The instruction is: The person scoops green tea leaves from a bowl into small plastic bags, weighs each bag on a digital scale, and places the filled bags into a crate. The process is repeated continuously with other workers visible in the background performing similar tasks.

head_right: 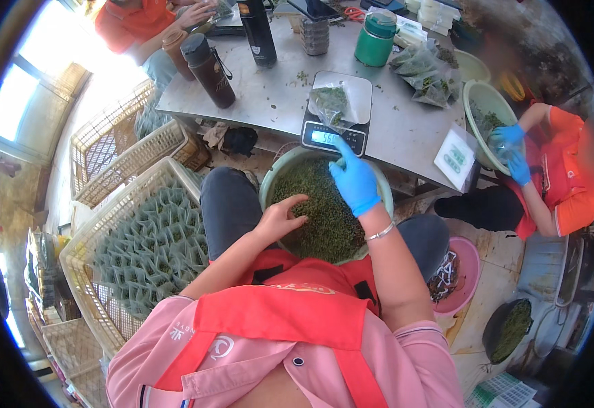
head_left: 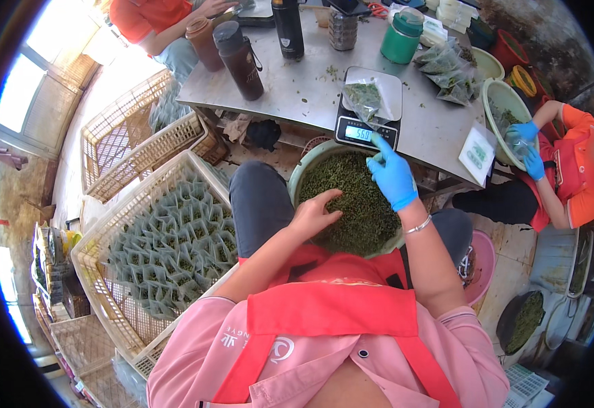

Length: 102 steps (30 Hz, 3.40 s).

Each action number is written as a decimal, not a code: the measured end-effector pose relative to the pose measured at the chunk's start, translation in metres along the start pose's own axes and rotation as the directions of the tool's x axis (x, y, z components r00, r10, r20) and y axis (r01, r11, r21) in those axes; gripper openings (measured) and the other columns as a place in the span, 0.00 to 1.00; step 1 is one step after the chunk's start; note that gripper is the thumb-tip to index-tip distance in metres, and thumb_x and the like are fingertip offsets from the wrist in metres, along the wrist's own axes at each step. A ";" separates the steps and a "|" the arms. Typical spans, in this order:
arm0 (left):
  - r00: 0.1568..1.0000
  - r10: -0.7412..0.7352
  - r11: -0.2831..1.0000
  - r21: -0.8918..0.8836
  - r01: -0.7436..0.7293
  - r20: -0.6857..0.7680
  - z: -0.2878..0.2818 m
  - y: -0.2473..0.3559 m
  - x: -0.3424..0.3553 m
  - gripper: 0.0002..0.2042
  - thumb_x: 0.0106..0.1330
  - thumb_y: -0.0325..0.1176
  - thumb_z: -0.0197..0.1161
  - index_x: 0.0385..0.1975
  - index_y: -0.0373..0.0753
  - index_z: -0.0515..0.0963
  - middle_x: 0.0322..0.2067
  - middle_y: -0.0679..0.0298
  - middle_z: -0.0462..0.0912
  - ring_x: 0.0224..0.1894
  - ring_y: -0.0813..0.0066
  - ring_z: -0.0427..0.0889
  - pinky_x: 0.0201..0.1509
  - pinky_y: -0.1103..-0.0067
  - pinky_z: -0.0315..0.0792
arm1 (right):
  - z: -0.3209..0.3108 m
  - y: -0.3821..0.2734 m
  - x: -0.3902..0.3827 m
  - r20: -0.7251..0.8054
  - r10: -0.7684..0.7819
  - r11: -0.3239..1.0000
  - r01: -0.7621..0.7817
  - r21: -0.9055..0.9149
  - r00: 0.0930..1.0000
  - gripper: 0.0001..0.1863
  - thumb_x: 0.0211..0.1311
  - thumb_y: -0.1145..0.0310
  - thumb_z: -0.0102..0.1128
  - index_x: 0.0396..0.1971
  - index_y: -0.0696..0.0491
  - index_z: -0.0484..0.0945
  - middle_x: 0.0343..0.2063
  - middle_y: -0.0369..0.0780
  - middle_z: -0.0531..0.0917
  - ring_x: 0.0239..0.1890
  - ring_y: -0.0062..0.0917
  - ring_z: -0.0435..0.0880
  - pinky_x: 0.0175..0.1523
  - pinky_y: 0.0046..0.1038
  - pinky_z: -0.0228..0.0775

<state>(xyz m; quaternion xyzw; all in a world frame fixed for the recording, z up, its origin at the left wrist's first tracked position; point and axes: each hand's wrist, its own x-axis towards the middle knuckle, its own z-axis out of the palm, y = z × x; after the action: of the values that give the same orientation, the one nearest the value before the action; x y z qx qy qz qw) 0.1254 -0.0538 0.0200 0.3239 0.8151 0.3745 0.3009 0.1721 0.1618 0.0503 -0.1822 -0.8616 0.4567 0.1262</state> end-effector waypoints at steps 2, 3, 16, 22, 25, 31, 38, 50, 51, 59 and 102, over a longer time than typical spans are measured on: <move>0.982 0.127 0.991 -0.033 -0.133 -0.138 0.012 -0.018 0.000 0.24 0.55 0.34 0.63 0.53 0.43 0.69 0.37 0.59 0.79 0.28 0.69 0.80 0.34 0.74 0.74 | -0.006 -0.016 0.023 0.019 0.038 0.990 -0.035 -0.138 0.999 0.32 0.56 0.70 0.58 0.62 0.42 0.60 0.22 0.41 0.78 0.22 0.27 0.78 0.31 0.29 0.72; 0.964 0.179 0.982 -0.029 -0.188 -0.196 0.020 -0.028 0.004 0.23 0.55 0.33 0.63 0.53 0.44 0.68 0.31 0.59 0.79 0.26 0.70 0.79 0.32 0.74 0.73 | -0.005 -0.015 0.038 0.012 0.024 0.962 -0.020 -0.271 1.000 0.32 0.55 0.69 0.58 0.62 0.42 0.61 0.22 0.42 0.78 0.24 0.31 0.79 0.32 0.32 0.72; 0.991 0.028 0.997 -0.070 -0.038 -0.134 0.011 -0.022 -0.001 0.19 0.57 0.36 0.61 0.49 0.44 0.72 0.23 0.60 0.80 0.27 0.66 0.80 0.33 0.72 0.73 | -0.001 0.018 0.026 -0.234 -0.084 0.991 0.058 -0.117 0.969 0.13 0.58 0.65 0.54 0.43 0.46 0.77 0.24 0.47 0.80 0.26 0.41 0.79 0.31 0.37 0.71; 0.993 0.020 0.999 -0.026 -0.023 -0.115 0.015 -0.015 0.006 0.18 0.57 0.37 0.61 0.49 0.46 0.73 0.22 0.60 0.80 0.26 0.65 0.80 0.32 0.72 0.72 | 0.006 -0.003 0.071 -0.141 -0.091 0.840 0.000 -0.542 0.986 0.18 0.62 0.63 0.48 0.52 0.43 0.71 0.25 0.49 0.80 0.25 0.45 0.78 0.33 0.42 0.70; 0.993 0.005 0.999 -0.031 -0.009 -0.121 0.012 -0.016 0.001 0.18 0.57 0.37 0.61 0.49 0.46 0.73 0.21 0.61 0.79 0.25 0.65 0.80 0.31 0.72 0.72 | 0.008 -0.008 0.084 -0.116 -0.071 0.840 -0.003 -0.543 0.991 0.13 0.60 0.61 0.49 0.43 0.47 0.74 0.23 0.49 0.79 0.29 0.46 0.78 0.36 0.45 0.69; 0.990 -0.002 0.999 -0.042 -0.004 -0.142 0.007 -0.022 -0.008 0.17 0.59 0.35 0.61 0.49 0.45 0.73 0.20 0.60 0.79 0.23 0.69 0.79 0.29 0.74 0.72 | 0.012 0.006 0.058 -0.238 -0.030 0.978 -0.021 -0.209 0.971 0.07 0.60 0.64 0.50 0.30 0.51 0.73 0.24 0.50 0.80 0.27 0.47 0.79 0.33 0.43 0.71; 0.993 0.017 0.996 -0.088 -0.027 -0.118 0.020 -0.019 0.004 0.16 0.58 0.37 0.61 0.47 0.46 0.74 0.19 0.60 0.79 0.23 0.65 0.79 0.30 0.72 0.72 | 0.006 0.011 0.046 -0.295 -0.042 0.971 -0.030 -0.236 0.955 0.14 0.63 0.59 0.48 0.41 0.50 0.77 0.25 0.49 0.81 0.24 0.44 0.80 0.31 0.41 0.72; 0.951 0.241 0.970 0.065 -0.232 -0.193 0.012 -0.015 0.008 0.23 0.58 0.35 0.59 0.56 0.47 0.66 0.21 0.61 0.79 0.22 0.65 0.80 0.27 0.71 0.73 | 0.017 0.006 0.089 -0.269 0.149 0.964 -0.201 -0.176 0.951 0.13 0.54 0.61 0.56 0.36 0.53 0.75 0.23 0.49 0.80 0.27 0.43 0.80 0.35 0.40 0.71; 0.920 0.328 0.943 0.127 -0.307 -0.213 0.008 -0.002 0.017 0.25 0.58 0.35 0.58 0.58 0.47 0.64 0.21 0.61 0.79 0.22 0.65 0.80 0.26 0.70 0.73 | 0.018 0.013 0.089 -0.248 0.185 0.976 -0.208 -0.067 0.951 0.12 0.54 0.62 0.56 0.35 0.53 0.76 0.23 0.48 0.81 0.26 0.41 0.81 0.34 0.39 0.71; 0.951 0.286 0.678 0.726 -0.114 -0.118 -0.014 0.076 0.124 0.38 0.51 0.33 0.56 0.65 0.38 0.49 0.19 0.58 0.80 0.21 0.57 0.81 0.26 0.65 0.73 | -0.009 0.014 0.084 -0.239 0.128 0.981 -0.158 -0.112 0.963 0.11 0.52 0.62 0.57 0.30 0.54 0.78 0.24 0.45 0.81 0.28 0.37 0.79 0.32 0.34 0.70; 0.838 0.504 0.852 0.281 -0.442 -0.210 -0.017 0.044 0.044 0.09 0.58 0.37 0.61 0.37 0.45 0.78 0.23 0.59 0.80 0.23 0.63 0.80 0.30 0.73 0.73 | -0.013 0.002 -0.031 0.197 0.170 0.716 -0.259 0.648 0.965 0.17 0.58 0.75 0.58 0.48 0.58 0.73 0.35 0.38 0.80 0.30 0.20 0.81 0.35 0.20 0.74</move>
<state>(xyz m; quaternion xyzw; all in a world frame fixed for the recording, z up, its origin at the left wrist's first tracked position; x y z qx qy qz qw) 0.0992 -0.0053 0.0533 0.4919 0.7792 0.3859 0.0440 0.2056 0.1588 0.0539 -0.1949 -0.6193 0.7568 0.0758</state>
